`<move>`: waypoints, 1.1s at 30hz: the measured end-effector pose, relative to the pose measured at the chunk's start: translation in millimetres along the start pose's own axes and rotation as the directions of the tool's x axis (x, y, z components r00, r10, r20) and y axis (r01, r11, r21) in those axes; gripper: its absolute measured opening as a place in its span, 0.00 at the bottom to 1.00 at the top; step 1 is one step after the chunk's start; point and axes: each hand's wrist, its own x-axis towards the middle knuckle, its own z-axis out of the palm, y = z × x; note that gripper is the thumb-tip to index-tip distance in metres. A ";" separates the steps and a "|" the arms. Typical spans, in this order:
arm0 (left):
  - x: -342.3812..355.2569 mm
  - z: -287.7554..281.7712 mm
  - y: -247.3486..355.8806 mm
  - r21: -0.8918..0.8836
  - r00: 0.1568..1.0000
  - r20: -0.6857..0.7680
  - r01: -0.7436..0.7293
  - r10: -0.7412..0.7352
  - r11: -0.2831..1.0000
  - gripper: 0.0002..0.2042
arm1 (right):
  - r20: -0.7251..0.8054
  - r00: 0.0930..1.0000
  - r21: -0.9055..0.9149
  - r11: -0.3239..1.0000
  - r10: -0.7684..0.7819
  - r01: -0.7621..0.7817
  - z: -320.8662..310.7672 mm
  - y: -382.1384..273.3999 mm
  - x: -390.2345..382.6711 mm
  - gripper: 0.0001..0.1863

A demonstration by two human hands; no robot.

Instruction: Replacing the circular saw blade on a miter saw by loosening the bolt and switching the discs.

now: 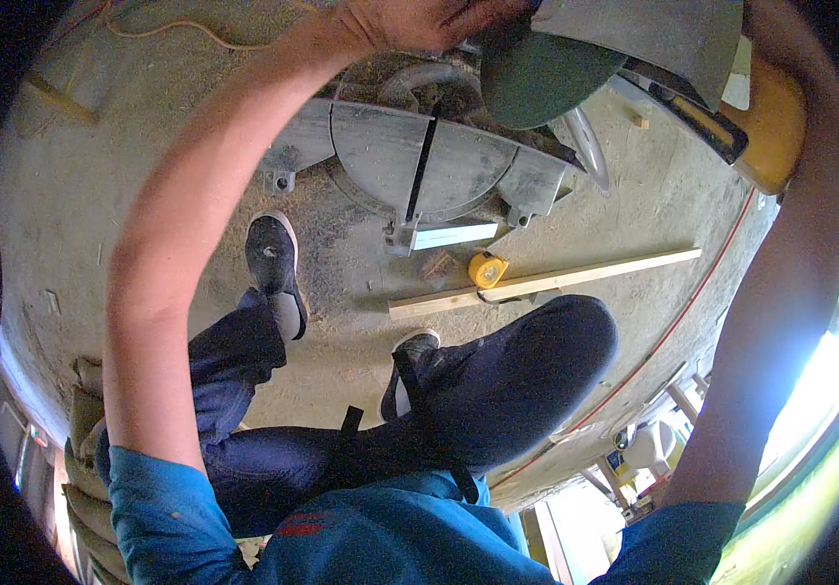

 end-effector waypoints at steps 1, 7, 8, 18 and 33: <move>1.8 -2.5 -3.1 0.191 0.990 0.139 -0.028 0.001 0.981 0.17 | 0.017 1.000 -0.004 1.000 -0.006 0.006 0.1 -4.7 1.9 0.23; -8.9 7.9 12.4 -0.348 0.975 0.027 0.218 -0.223 0.912 0.17 | 0.106 0.994 -0.031 0.999 -0.017 0.020 -6.1 -30.9 10.8 0.24; -8.3 10.0 17.9 -0.354 0.977 0.024 0.204 -0.210 0.913 0.17 | 0.122 0.993 -0.045 0.999 -0.011 0.017 -9.6 -32.5 10.6 0.24; -18.7 16.2 25.7 -0.609 0.871 -0.026 0.376 -0.491 0.698 0.12 | 0.319 0.936 -0.146 0.983 0.150 -0.108 -22.0 -18.5 -16.6 0.26; 2.1 -8.8 73.5 -0.779 0.332 0.522 0.561 -0.786 -0.280 0.13 | 0.497 0.851 -0.114 0.985 0.171 -0.131 -31.6 5.0 -22.7 0.31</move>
